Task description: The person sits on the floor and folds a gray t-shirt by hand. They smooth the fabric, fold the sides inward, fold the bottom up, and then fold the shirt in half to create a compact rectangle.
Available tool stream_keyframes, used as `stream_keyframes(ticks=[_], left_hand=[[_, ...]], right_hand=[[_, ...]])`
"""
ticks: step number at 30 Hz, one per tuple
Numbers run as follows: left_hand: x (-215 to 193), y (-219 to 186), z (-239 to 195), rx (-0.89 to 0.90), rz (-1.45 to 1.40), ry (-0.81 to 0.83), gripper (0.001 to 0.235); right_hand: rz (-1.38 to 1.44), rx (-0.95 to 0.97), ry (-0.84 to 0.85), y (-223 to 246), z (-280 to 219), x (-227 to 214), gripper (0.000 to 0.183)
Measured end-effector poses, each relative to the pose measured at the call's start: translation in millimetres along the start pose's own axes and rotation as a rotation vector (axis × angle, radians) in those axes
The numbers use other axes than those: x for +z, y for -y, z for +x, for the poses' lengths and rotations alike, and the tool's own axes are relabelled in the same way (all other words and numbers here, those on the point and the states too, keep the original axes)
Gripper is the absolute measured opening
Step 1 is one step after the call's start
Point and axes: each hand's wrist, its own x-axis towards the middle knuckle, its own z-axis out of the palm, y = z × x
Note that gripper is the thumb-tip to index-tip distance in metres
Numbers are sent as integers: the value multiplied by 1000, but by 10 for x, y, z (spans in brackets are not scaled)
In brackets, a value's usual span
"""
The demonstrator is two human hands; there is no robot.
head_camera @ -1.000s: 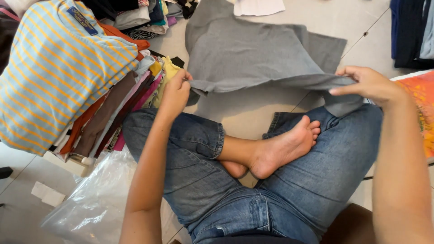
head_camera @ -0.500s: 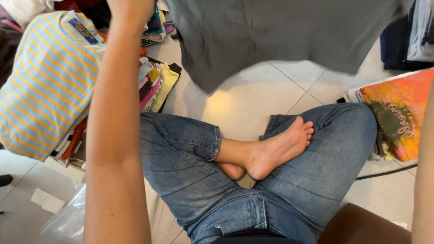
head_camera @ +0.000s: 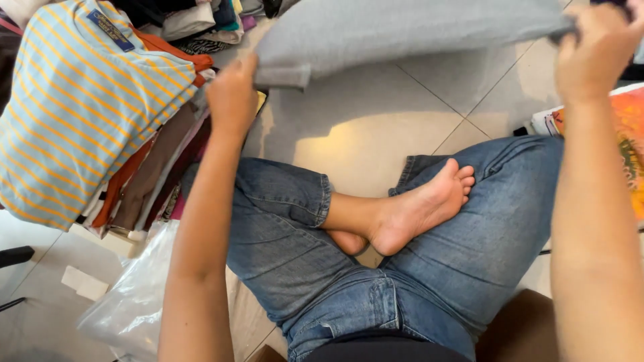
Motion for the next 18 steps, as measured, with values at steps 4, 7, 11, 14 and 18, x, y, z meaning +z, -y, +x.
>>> stream_keyframes(ticks=[4, 7, 11, 14, 18], left_hand=[[537, -239, -340, 135, -201, 631, 47], [1034, -311, -531, 202, -123, 852, 47], [1075, -376, -507, 219, -152, 796, 36], [905, -381, -494, 183, -237, 955, 45], [636, -409, -416, 77, -364, 1133, 43]], right_hand=[[63, -5, 392, 455, -483, 312, 38], [-51, 86, 895, 414, -624, 586, 33], [-123, 179, 1158, 358, -657, 650, 35], [-139, 318, 1378, 419, -676, 622, 29], [-257, 360, 1534, 501, -568, 537, 33]])
